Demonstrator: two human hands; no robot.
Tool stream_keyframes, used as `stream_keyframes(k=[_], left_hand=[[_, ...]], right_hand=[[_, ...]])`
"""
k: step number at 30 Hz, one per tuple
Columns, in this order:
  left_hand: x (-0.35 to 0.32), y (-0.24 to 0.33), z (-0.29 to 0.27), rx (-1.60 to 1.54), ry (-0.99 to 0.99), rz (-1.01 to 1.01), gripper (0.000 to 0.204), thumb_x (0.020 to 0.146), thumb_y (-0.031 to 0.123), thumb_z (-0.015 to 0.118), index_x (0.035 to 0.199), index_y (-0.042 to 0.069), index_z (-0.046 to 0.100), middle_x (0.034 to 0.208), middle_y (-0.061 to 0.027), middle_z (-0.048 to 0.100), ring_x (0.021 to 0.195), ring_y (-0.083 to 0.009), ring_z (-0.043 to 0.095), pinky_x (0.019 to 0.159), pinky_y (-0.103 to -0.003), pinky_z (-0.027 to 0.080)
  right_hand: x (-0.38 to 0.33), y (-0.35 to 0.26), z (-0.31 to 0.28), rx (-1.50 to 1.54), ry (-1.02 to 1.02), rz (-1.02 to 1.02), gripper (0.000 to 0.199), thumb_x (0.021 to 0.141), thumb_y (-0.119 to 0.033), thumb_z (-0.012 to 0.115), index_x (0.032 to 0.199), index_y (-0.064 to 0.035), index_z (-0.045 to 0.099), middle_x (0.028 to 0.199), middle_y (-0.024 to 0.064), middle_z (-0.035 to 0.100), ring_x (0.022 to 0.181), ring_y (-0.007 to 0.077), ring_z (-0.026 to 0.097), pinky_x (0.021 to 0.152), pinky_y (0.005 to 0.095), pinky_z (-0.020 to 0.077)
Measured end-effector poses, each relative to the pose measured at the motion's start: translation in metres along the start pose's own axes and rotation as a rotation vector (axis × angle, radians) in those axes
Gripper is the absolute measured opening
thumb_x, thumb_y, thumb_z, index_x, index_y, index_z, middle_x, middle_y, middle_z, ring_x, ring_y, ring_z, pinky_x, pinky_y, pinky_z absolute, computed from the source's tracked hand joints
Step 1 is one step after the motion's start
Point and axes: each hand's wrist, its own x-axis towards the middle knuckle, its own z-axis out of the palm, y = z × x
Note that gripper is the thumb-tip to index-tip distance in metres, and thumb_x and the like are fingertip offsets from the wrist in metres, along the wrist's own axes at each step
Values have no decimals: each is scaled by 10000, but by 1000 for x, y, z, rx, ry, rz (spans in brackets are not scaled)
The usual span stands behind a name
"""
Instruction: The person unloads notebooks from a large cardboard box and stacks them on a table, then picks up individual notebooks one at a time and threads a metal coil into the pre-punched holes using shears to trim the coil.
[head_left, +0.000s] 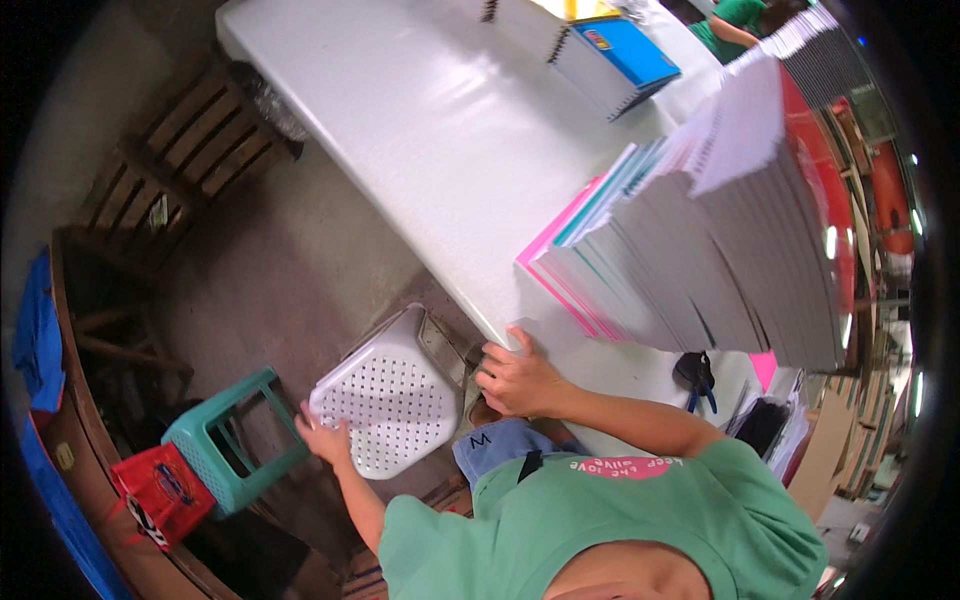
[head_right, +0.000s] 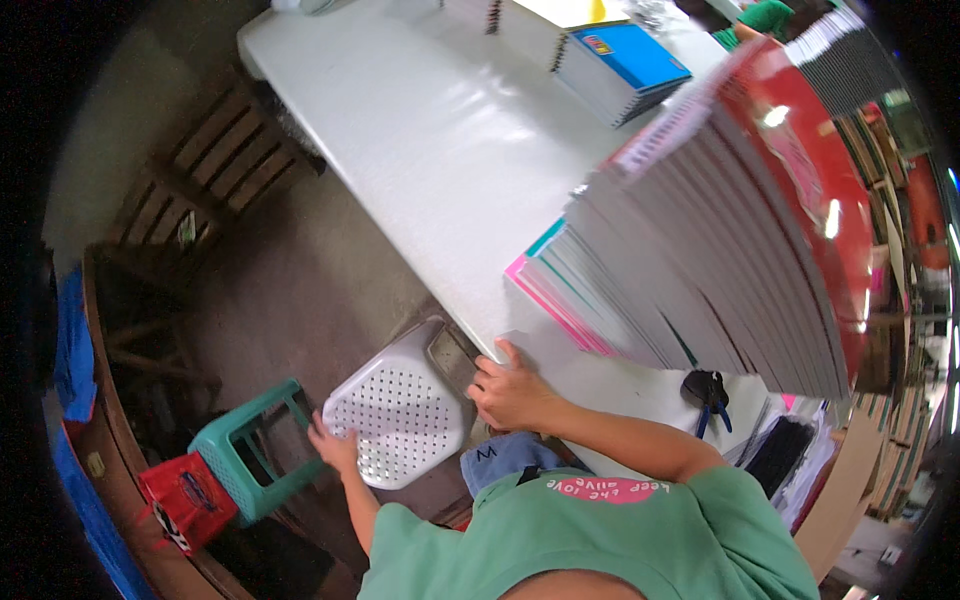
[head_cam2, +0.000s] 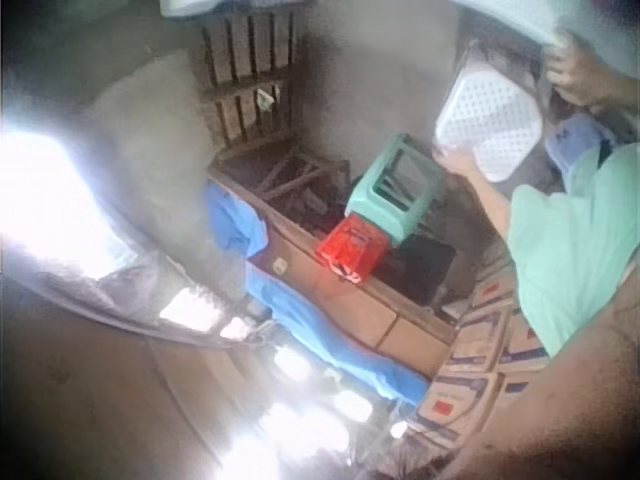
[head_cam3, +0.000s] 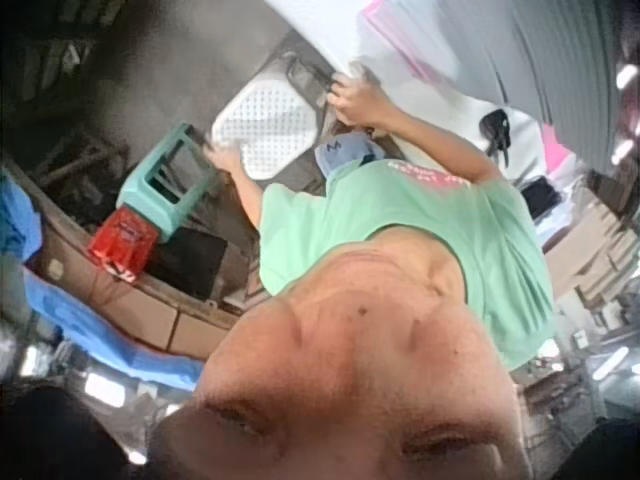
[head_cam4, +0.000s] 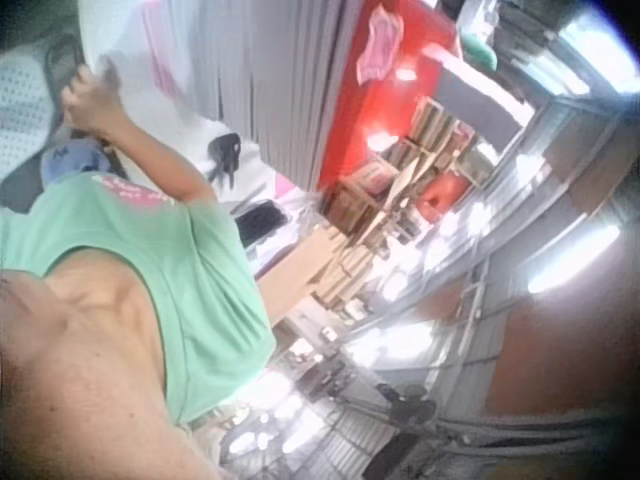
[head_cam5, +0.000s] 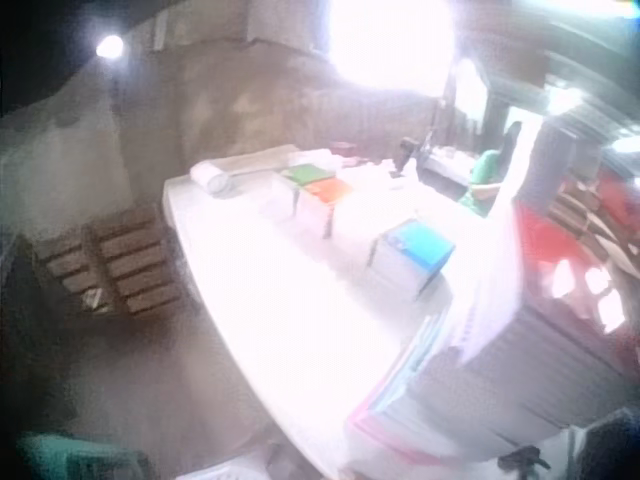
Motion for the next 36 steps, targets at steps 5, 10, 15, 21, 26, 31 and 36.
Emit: stream_keyframes(k=[5, 10, 15, 21, 26, 31, 36], left_hand=[[31, 128, 47, 485, -450, 131, 1193, 406, 469, 871, 1409, 263, 259, 1452, -120, 272, 1329, -376, 262, 984, -697, 204], [59, 156, 39, 575, -738, -1, 1273, 341, 509, 881, 1405, 252, 231, 1459, -105, 271, 1334, -408, 240, 984, -729, 171], [26, 163, 62, 629, -828, -4, 1280, 346, 516, 885, 1409, 253, 222, 1466, -114, 259, 1336, -404, 242, 979, -723, 207], [3, 108, 66, 503, -873, -88, 1274, 361, 528, 880, 1415, 273, 209, 1477, -119, 232, 1339, -397, 242, 964, -722, 238], [-22, 126, 58, 545, -825, -12, 1340, 340, 621, 842, 1405, 92, 223, 1358, -240, 372, 1253, -379, 395, 1030, -461, 357], [-17, 120, 59, 528, -812, -33, 1336, 322, 641, 833, 1374, 58, 251, 1311, -237, 406, 1233, -372, 412, 1011, -461, 372], [23, 132, 85, 519, -812, 28, 1296, 344, 626, 828, 1362, 55, 265, 1305, -235, 413, 1224, -371, 419, 1005, -464, 374]], right_hand=[[-4, 5, 9, 31, 64, -30, 164, 696, -287, 644, 700, -143, 566, 752, 13, 580, 998, 187, 526, 1006, 569, 197], [-2, 5, 16, 19, 139, -54, 171, 650, -290, 661, 680, -143, 576, 694, 6, 567, 930, 180, 525, 1007, 569, 208], [-7, 7, 15, 3, 222, -30, 169, 632, -271, 646, 673, -108, 625, 666, 25, 582, 855, 191, 537, 1033, 559, 196], [-4, 1, 10, -17, 181, -58, 191, 634, -323, 657, 656, -139, 610, 692, 8, 586, 870, 167, 550, 1006, 550, 219], [-4, 6, 6, 165, 162, -45, 173, 667, -312, 665, 685, -150, 607, 787, 16, 598, 915, 172, 549, 993, 539, 242], [3, 15, -3, 377, 424, -40, 152, 711, -223, 668, 828, -143, 614, 1110, 55, 556, 1100, 207, 491, 984, 455, 295], [6, 10, -4, 361, 413, 128, 288, 777, -217, 637, 1060, -169, 611, 1308, 101, 443, 1189, 255, 433, 976, 428, 320]])
